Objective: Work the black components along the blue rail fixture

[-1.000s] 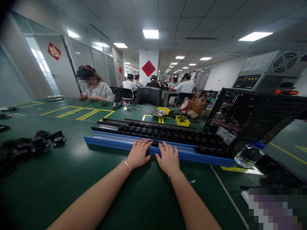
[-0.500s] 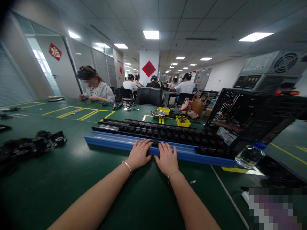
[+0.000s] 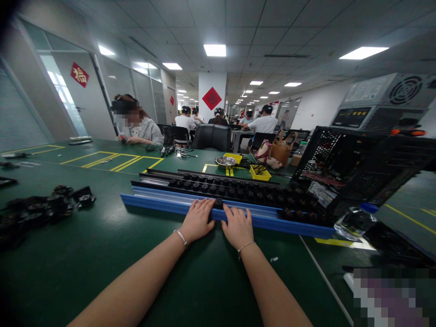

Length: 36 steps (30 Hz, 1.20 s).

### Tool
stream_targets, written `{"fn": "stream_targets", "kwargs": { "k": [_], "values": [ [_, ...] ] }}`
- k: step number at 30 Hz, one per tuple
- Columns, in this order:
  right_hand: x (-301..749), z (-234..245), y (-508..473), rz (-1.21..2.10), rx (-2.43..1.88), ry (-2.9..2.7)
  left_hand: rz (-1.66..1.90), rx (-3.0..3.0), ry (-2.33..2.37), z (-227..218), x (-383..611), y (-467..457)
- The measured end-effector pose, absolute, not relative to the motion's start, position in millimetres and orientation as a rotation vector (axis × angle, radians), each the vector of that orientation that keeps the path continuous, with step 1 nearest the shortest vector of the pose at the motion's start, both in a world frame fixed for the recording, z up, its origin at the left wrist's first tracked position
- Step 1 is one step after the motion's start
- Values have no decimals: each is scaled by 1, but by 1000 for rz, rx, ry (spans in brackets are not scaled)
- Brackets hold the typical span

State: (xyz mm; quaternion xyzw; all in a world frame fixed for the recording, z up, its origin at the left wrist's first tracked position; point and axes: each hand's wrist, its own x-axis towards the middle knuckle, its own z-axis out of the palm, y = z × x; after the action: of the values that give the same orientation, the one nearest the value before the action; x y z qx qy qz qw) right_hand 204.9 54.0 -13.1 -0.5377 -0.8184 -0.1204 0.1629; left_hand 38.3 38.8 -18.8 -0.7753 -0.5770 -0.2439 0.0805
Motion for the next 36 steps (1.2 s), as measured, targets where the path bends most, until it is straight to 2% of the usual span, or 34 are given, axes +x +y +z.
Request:
{"fn": "stream_targets", "kwargs": {
  "k": [21,36],
  "values": [
    [201,-12,51,-398,-1580,-2330,-493,-2179,-1844,-18,67,29],
    [204,-14,54,-386,-1541,-2317,-540,-2156,-1847,-21,60,29]
  ]
}}
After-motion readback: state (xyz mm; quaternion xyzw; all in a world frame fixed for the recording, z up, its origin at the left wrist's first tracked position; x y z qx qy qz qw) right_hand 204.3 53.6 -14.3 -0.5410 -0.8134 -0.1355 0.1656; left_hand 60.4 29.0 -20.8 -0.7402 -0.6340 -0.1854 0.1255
